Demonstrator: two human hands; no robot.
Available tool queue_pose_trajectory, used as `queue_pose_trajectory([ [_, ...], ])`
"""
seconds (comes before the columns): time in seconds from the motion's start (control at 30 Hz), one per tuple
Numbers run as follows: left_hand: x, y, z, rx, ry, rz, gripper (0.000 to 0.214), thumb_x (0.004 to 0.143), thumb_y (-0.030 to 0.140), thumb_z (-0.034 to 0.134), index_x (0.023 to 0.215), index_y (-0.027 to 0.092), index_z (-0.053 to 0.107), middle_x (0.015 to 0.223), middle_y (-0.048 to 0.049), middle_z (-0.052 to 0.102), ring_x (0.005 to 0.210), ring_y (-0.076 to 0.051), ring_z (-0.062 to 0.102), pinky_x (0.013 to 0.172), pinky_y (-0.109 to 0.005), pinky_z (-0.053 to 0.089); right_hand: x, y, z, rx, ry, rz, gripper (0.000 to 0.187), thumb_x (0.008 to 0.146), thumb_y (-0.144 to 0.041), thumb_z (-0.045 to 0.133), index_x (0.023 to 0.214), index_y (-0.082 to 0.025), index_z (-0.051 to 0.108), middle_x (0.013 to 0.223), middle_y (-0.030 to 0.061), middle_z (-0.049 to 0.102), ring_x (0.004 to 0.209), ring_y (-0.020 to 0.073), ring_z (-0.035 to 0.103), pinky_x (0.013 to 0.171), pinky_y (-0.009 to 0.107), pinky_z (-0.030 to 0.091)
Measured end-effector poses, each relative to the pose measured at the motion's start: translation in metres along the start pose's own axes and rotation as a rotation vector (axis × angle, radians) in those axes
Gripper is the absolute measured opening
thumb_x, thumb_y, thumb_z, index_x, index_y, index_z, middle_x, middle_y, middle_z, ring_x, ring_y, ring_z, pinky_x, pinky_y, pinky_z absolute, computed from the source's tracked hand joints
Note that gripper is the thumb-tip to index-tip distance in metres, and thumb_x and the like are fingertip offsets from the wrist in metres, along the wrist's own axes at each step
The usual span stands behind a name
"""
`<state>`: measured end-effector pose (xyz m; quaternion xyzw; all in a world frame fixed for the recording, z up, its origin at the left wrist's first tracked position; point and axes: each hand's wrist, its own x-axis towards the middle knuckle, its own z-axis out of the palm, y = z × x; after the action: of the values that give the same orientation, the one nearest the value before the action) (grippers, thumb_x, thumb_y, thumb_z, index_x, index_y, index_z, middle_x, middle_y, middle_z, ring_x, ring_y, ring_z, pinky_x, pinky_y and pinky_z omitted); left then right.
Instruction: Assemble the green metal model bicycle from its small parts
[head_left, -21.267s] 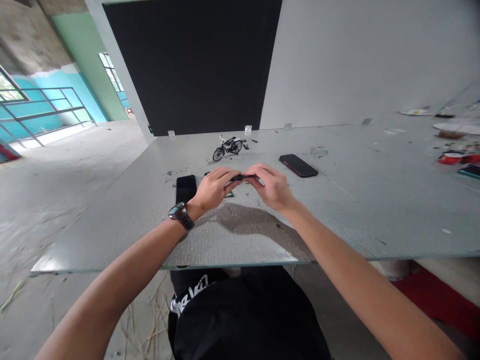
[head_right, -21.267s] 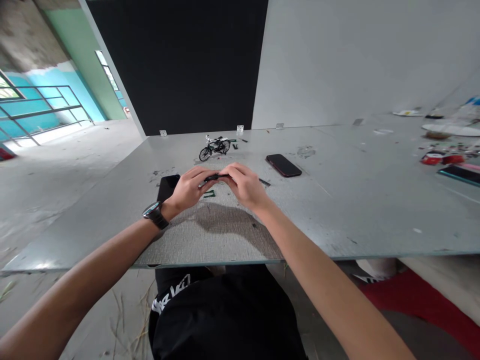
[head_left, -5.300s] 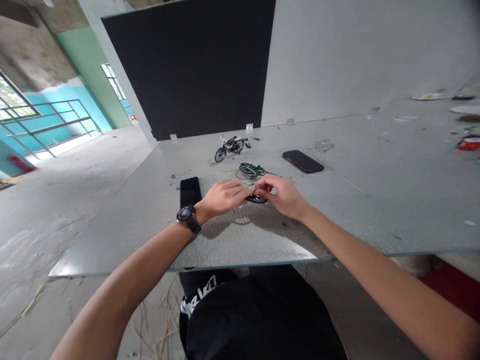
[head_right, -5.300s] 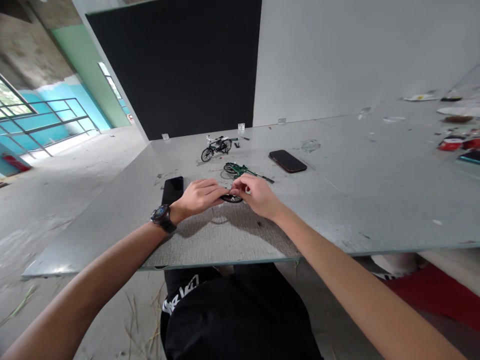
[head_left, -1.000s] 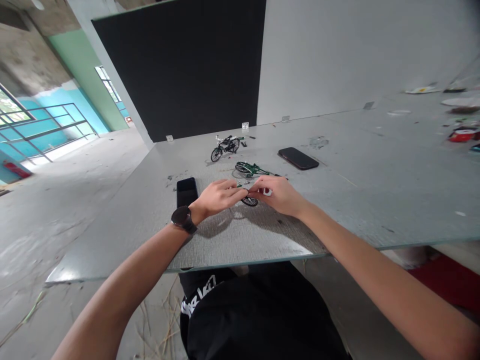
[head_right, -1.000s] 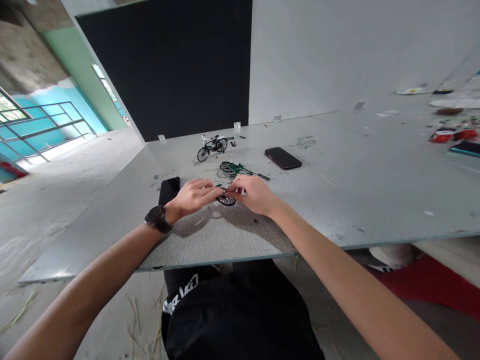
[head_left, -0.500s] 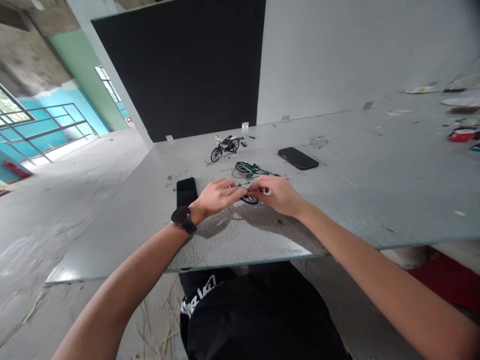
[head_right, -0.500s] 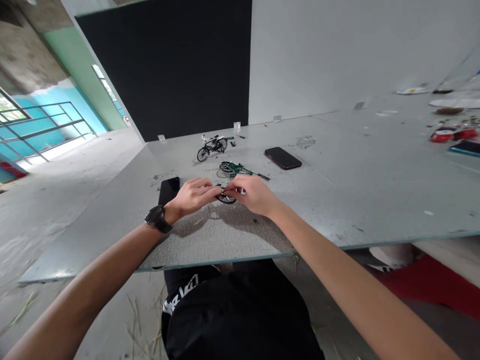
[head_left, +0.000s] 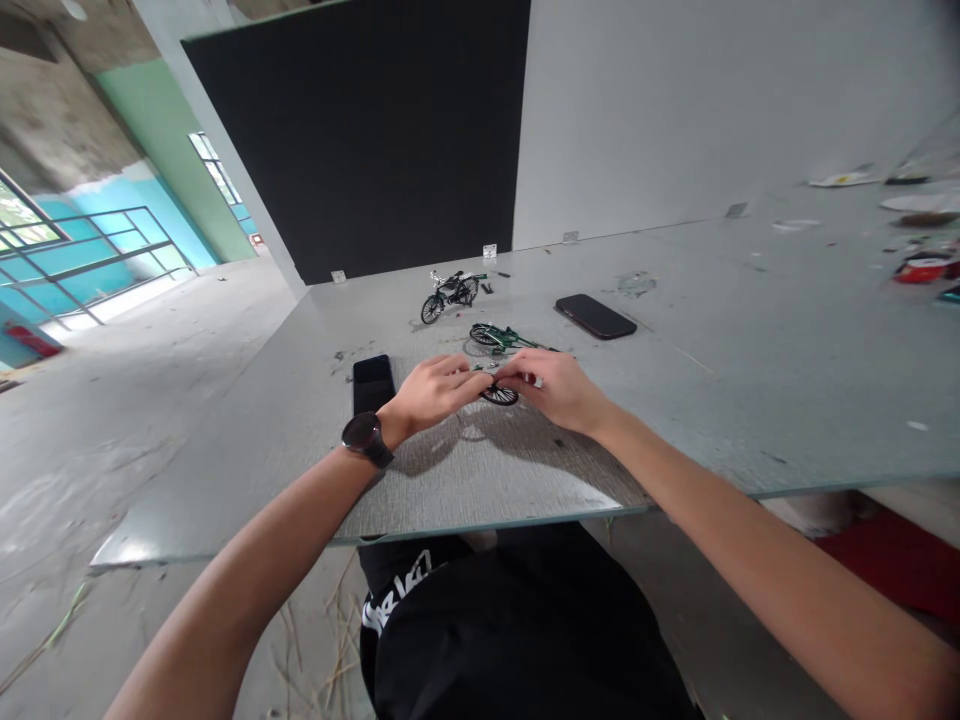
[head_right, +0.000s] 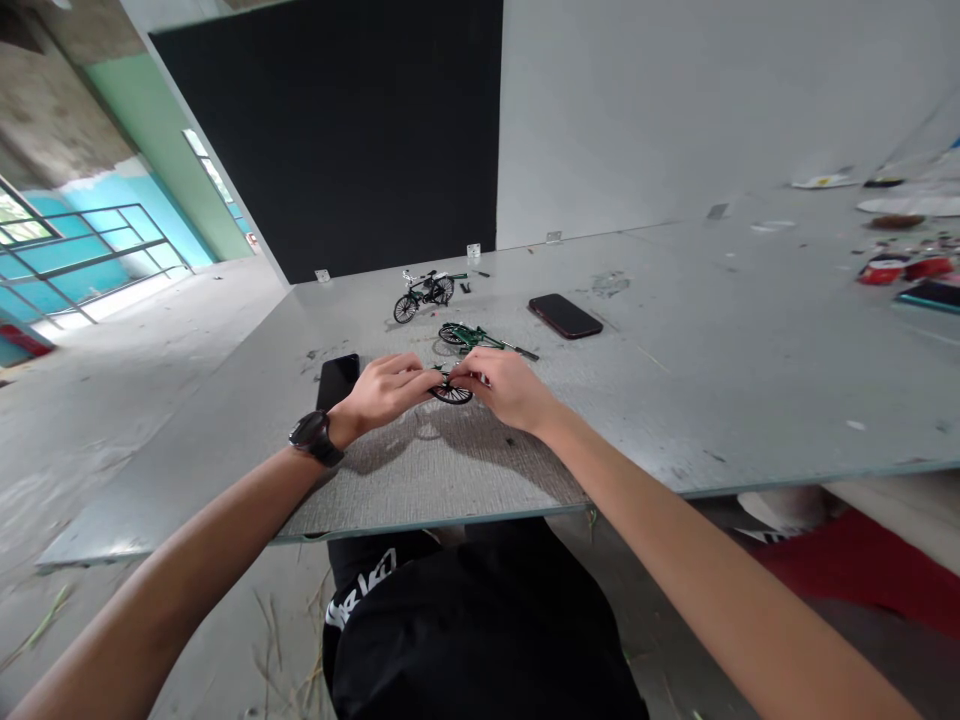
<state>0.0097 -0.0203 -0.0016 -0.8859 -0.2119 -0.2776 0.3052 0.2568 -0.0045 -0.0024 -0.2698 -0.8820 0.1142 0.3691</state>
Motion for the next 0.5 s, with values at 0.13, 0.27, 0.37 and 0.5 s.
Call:
queue_pose_trajectory([
  [0.13, 0.0011, 0.0015, -0.0010, 0.008, -0.021, 0.003, 0.021, 0.106, 0.023, 0.042, 0.111, 0.017, 0.062, 0.083, -0.0046, 0.064, 0.080, -0.016, 0.061, 0.064, -0.026, 0.046, 0.0003, -0.0008, -0.0003, 0.017, 0.003, 0.004, 0.023, 0.101, -0.035, 0.057, 0.099, -0.021, 0.075, 0.095, 0.0074, 0.073, 0.083, 0.0201, 0.067, 0.073, 0.033, 0.051],
  [0.27, 0.0026, 0.0026, -0.0020, 0.009, -0.016, 0.001, 0.021, 0.106, 0.023, 0.043, 0.109, 0.017, 0.063, 0.083, -0.0040, 0.064, 0.079, -0.016, 0.060, 0.063, -0.025, 0.045, 0.0009, -0.0027, -0.0005, 0.029, -0.001, 0.009, 0.022, 0.100, -0.035, 0.060, 0.097, -0.021, 0.076, 0.092, 0.0068, 0.073, 0.081, 0.0196, 0.067, 0.073, 0.032, 0.050],
  [0.37, 0.0039, 0.0027, -0.0022, 0.013, -0.005, -0.010, 0.020, 0.106, 0.024, 0.045, 0.107, 0.017, 0.064, 0.081, -0.0034, 0.064, 0.077, -0.015, 0.060, 0.064, -0.025, 0.045, 0.0014, -0.0038, -0.0003, 0.032, -0.003, 0.012, 0.020, 0.099, -0.034, 0.061, 0.098, -0.021, 0.077, 0.091, 0.0062, 0.072, 0.079, 0.0189, 0.066, 0.072, 0.032, 0.050],
  [0.5, 0.0044, 0.0018, -0.0009, -0.001, 0.006, -0.060, 0.021, 0.105, 0.030, 0.048, 0.104, 0.018, 0.065, 0.079, -0.0031, 0.064, 0.076, -0.015, 0.061, 0.065, -0.025, 0.046, 0.0010, -0.0036, -0.0002, 0.009, 0.012, -0.009, 0.021, 0.099, -0.032, 0.060, 0.102, -0.021, 0.077, 0.094, 0.0067, 0.072, 0.079, 0.0190, 0.066, 0.070, 0.032, 0.050],
])
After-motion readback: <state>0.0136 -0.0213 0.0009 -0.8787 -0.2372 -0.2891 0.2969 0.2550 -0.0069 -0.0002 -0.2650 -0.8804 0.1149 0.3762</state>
